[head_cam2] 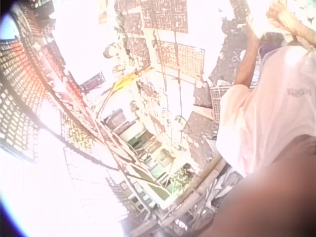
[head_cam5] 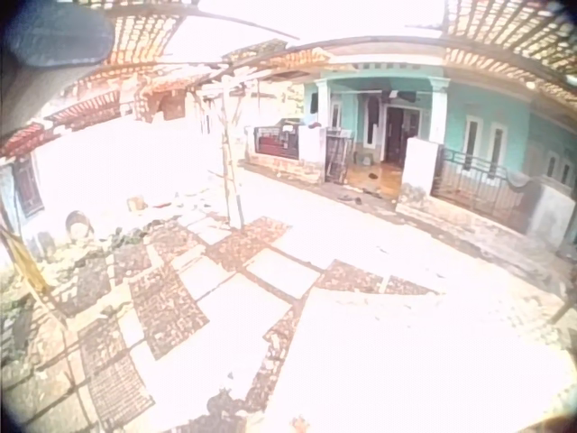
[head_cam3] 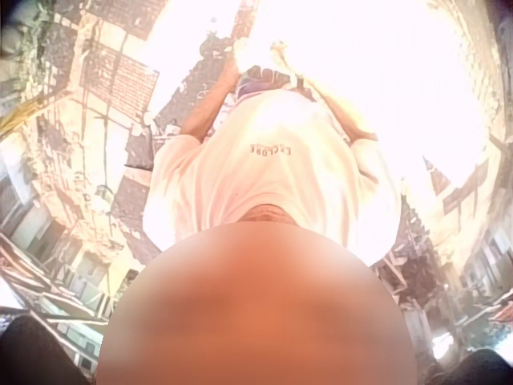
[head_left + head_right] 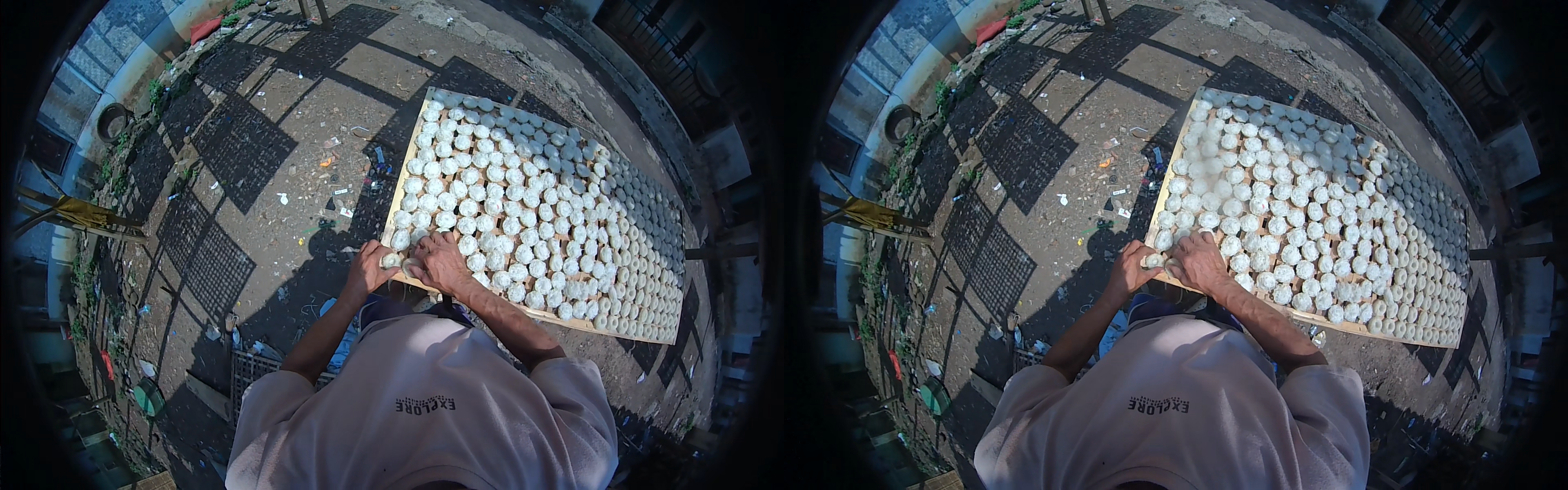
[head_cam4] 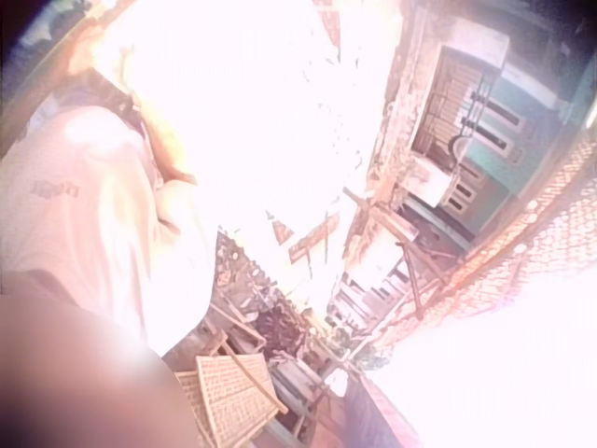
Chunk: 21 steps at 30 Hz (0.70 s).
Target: The person arranges small white dough pieces on a wooden board outdoors, then moves indoors to handle purple trays with rolled dough items, placing them on a steamer and covering it with a lid.
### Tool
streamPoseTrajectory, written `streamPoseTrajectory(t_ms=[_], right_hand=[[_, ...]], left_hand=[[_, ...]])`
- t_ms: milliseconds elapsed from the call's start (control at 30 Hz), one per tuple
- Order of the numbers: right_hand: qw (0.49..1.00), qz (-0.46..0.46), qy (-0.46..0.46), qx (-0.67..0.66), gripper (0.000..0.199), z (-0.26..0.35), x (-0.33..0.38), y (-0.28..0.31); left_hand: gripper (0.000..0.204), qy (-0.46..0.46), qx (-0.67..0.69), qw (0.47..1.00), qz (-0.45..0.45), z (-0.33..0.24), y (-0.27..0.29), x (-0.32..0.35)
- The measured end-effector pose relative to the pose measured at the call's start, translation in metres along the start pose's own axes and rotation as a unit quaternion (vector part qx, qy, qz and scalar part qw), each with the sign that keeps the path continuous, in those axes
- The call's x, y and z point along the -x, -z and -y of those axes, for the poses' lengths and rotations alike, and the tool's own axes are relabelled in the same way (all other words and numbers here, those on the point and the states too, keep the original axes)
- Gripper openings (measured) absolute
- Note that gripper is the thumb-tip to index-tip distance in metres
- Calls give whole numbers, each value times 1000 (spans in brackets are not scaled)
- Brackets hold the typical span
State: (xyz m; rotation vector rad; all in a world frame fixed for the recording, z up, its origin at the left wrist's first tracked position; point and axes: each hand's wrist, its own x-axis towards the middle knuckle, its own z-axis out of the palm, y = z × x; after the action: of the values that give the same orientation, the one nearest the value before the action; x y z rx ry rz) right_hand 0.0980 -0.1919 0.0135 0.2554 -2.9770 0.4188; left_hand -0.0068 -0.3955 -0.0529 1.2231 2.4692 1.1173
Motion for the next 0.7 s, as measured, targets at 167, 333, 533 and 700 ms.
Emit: streamPoseTrajectory(t_ms=[167, 333, 533, 700], right_hand=[[995, 43, 27, 88, 44, 10, 10, -37], [999, 41, -15, -3, 35, 26, 10, -13], [991, 12, -120, -54, 33, 15, 0, -35], [995, -61, -82, -10, 38, 36, 14, -33]], left_hand=[[40, 53, 52, 997, 13, -12, -1, -10], [39, 45, -59, 994, -80, -1, -7, 9], [40, -12, -76, 985, -155, -6, -33, 6], [36, -66, -14, 987, -146, -25, -33, 28]])
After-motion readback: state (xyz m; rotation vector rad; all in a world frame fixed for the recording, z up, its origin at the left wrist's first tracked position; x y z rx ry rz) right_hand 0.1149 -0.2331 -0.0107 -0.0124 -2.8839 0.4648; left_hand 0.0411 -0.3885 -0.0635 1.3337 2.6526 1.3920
